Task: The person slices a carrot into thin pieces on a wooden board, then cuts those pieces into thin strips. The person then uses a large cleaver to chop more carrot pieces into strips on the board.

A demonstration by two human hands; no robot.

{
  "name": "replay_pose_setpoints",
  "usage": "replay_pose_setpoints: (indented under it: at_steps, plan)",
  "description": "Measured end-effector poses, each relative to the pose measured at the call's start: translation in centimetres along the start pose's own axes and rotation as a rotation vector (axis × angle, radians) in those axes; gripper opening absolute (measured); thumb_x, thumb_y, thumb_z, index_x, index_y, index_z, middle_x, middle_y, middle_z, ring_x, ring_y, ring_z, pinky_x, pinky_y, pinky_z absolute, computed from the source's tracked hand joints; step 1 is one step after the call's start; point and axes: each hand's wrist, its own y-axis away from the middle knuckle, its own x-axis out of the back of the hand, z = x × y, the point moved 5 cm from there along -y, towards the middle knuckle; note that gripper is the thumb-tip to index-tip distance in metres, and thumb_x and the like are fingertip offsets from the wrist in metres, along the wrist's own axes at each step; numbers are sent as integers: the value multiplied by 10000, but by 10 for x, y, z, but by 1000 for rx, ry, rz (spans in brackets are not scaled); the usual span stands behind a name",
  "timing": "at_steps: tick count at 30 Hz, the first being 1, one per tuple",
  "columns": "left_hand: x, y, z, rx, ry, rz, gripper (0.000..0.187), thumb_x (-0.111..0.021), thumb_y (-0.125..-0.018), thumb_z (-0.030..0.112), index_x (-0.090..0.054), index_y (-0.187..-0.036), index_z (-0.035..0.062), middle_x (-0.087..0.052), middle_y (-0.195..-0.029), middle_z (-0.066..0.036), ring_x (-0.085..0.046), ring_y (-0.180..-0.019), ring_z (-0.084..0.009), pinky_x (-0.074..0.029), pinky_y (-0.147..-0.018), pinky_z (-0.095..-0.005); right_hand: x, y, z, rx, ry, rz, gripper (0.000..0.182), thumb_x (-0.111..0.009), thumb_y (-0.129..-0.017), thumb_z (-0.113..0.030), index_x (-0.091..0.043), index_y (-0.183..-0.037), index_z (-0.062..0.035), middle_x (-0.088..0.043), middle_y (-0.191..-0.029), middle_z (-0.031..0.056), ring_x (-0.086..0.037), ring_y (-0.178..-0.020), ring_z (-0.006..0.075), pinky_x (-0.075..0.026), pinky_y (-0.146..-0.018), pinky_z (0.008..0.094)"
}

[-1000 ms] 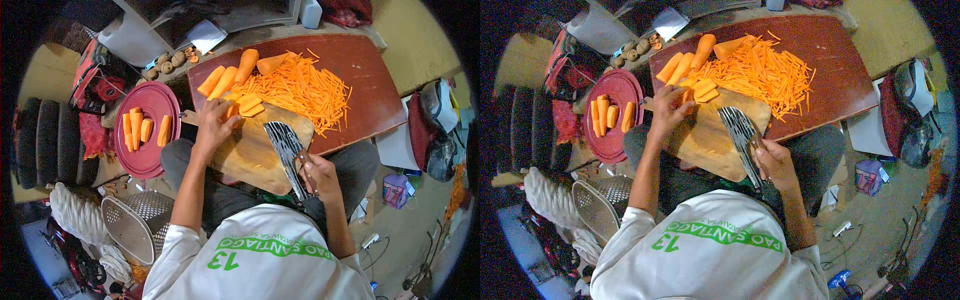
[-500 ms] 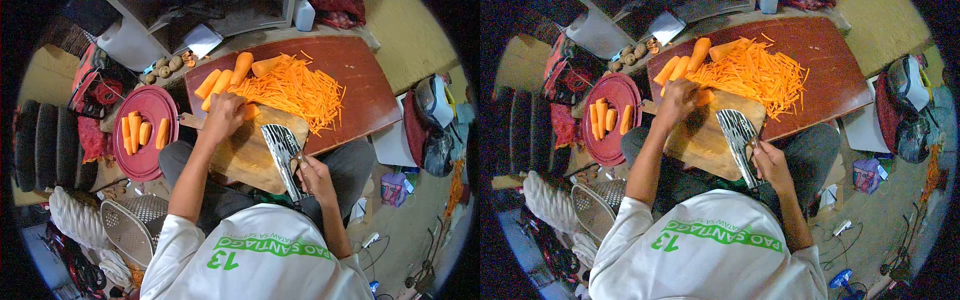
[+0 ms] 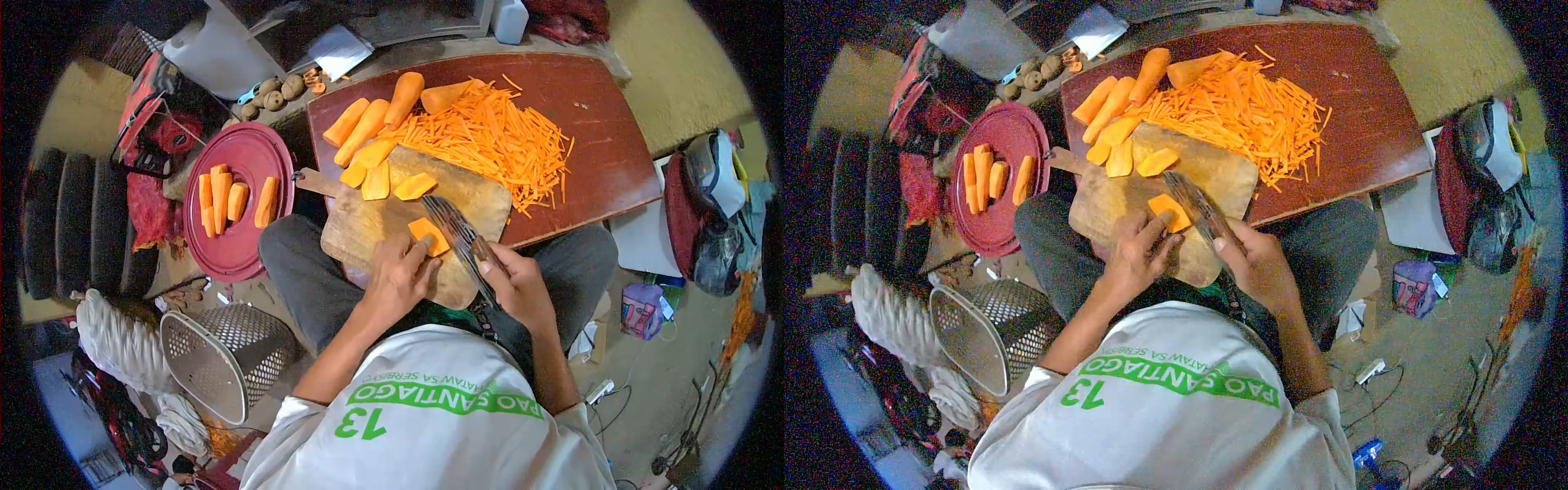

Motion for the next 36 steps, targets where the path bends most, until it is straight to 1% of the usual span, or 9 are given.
replay_pose_setpoints:
  at_steps: [1, 4, 5, 11, 14, 20, 26, 29, 36]
  plan:
    - [6, -1, 0, -34, -42, 4, 389, -865, -878, 177, -751, -1207, 5, -616, -984, -189, -621, -901, -378, -520, -821, -477, -2, 1, -5, 33, 47, -7, 278, -632, -1060, -199, -678, -1278, -33, -731, -944, 169, -745, -865, 332, -584, -801, 469]
    - [12, -2, -9, -46, -54, -74, 405, -872, -872, 230, -758, -1192, 8, -600, -1016, -194, -609, -953, -394, -514, -850, -496, -4, 4, -33, 134, 340, -113, 261, -660, -1046, -144, -666, -1259, 6, -713, -924, 175, -712, -850, 383, -562, -776, 428]
    - [11, -2, -12, -36, -38, -116, 411, -873, -870, 244, -760, -1187, 8, -596, -1034, -198, -605, -976, -399, -511, -860, -500, -7, 5, -30, 197, 380, -75, 278, -683, -1018, -144, -665, -1271, -30, -686, -981, 262, -691, -917, 480, -552, -768, 475]
    - [13, -6, -11, -117, -67, 2, 382, -870, -840, 257, -763, -1124, 24, -593, -1094, -172, -560, -1037, -368, -431, -854, -482, -7, -2, -35, 129, 540, -86, 306, -695, -1017, -170, -659, -1274, -7, -709, -1007, 273, -704, -954, 487, -547, -781, 528]
    - [8, -3, -16, -63, -57, -51, 446, -878, -848, 255, -764, -1199, 6, -586, -1139, -231, -582, -1053, -432, -506, -946, -514, -6, -14, -39, 355, 526, 2, 318, -700, -1020, -189, -662, -1268, 6, -715, -1015, 277, -707, -956, 488, -546, -784, 534]
    - [7, -1, -20, -91, 9, 36, 445, -887, -804, 238, -774, -1180, 29, -607, -1166, -205, -552, -1109, -416, -467, -981, -512, -8, -48, -56, 370, 594, 31, 307, -694, -1024, -187, -670, -1262, 6, -717, -1003, 275, -707, -951, 485, -548, -785, 524]
    - [8, -3, -20, -69, 33, -3, 446, -892, -827, 243, -770, -1199, 29, -598, -1142, -213, -559, -1075, -426, -511, -944, -520, -13, -26, -40, 252, 560, -57, 296, -675, -1032, -180, -663, -1266, 1, -709, -1014, 276, -702, -965, 492, -548, -795, 526]
    - [6, -3, -12, -77, 38, 0, 429, -883, -813, 227, -762, -1169, 19, -591, -1124, -200, -541, -1051, -404, -465, -920, -514, -19, -2, -36, 139, 542, -115, 326, -666, -1036, -190, -644, -1310, -15, -715, -1029, 260, -709, -960, 476, -556, -788, 517]
    - [-3, 0, -3, -96, -66, -26, 400, -857, -869, 264, -728, -1140, -1, -566, -1158, -225, -533, -1060, -442, -483, -904, -536, -21, 42, -41, 85, 691, -171, 503, -678, -1024, -158, -554, -1482, 11, -738, -1062, 245, -736, -917, 432, -593, -758, 517]
